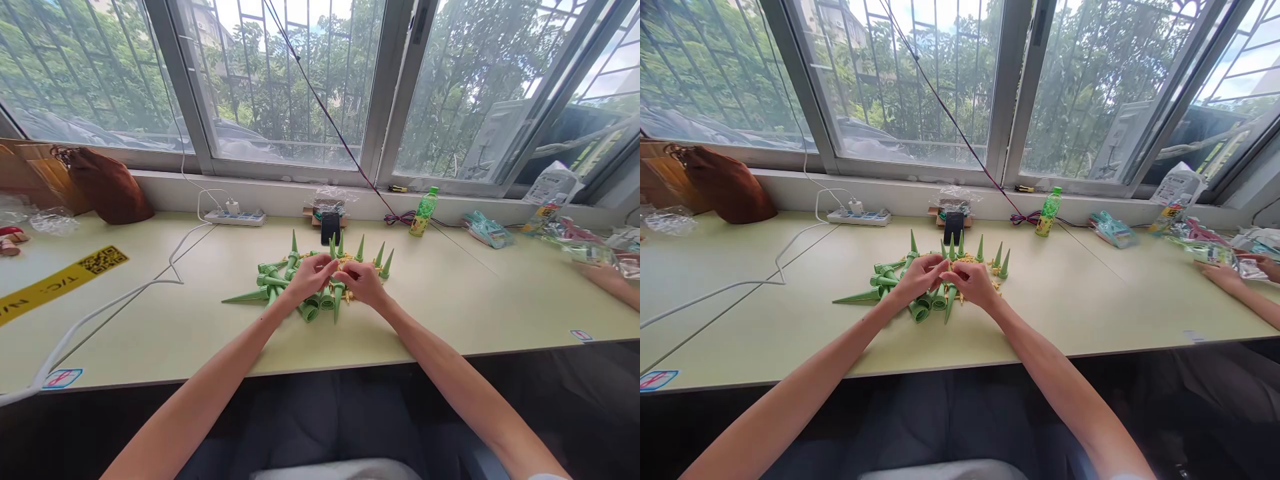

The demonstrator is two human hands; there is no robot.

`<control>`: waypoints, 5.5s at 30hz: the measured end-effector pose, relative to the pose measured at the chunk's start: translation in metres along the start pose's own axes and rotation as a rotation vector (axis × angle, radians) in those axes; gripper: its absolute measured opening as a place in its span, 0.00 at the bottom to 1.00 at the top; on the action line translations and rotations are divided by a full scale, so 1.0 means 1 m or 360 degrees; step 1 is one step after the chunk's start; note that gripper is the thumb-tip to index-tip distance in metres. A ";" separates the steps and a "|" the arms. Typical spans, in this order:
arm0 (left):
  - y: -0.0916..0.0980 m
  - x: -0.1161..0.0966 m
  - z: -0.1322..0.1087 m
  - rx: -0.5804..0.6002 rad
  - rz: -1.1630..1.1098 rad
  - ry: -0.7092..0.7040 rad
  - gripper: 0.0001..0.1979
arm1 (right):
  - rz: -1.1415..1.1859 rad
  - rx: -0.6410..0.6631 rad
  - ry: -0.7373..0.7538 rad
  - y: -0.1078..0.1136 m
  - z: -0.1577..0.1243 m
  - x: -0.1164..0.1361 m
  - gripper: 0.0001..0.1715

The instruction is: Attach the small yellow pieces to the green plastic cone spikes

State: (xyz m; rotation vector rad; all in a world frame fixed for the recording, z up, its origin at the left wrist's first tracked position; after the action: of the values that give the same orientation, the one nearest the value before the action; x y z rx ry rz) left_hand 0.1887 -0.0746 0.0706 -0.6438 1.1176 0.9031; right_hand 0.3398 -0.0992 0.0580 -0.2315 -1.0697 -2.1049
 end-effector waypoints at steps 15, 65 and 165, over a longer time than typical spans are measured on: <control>0.014 0.001 0.004 -0.0364 0.0889 -0.0493 0.14 | -0.0126 -0.0291 -0.0290 0.017 0.006 -0.023 0.32; 0.010 0.006 0.003 -0.0242 0.1028 -0.0393 0.09 | -0.0641 0.0233 -0.0233 0.010 0.008 -0.054 0.08; 0.005 0.019 0.003 0.0124 0.1061 -0.0377 0.03 | -0.0074 -0.0027 -0.0245 0.008 0.005 -0.020 0.12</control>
State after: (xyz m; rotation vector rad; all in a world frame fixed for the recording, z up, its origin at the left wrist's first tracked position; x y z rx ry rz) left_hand 0.1889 -0.0636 0.0534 -0.0773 1.1588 1.4512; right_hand 0.3585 -0.0880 0.0570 -0.3861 -1.1568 -2.1663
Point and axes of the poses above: each hand's wrist, its own z-axis towards the middle knuckle, its own y-axis out of the back of the hand, x = y × z, the point moved 3 cm from there along z, towards the middle knuckle, and after that the axes turned 14 degrees about -z, right-handed, at the moved point
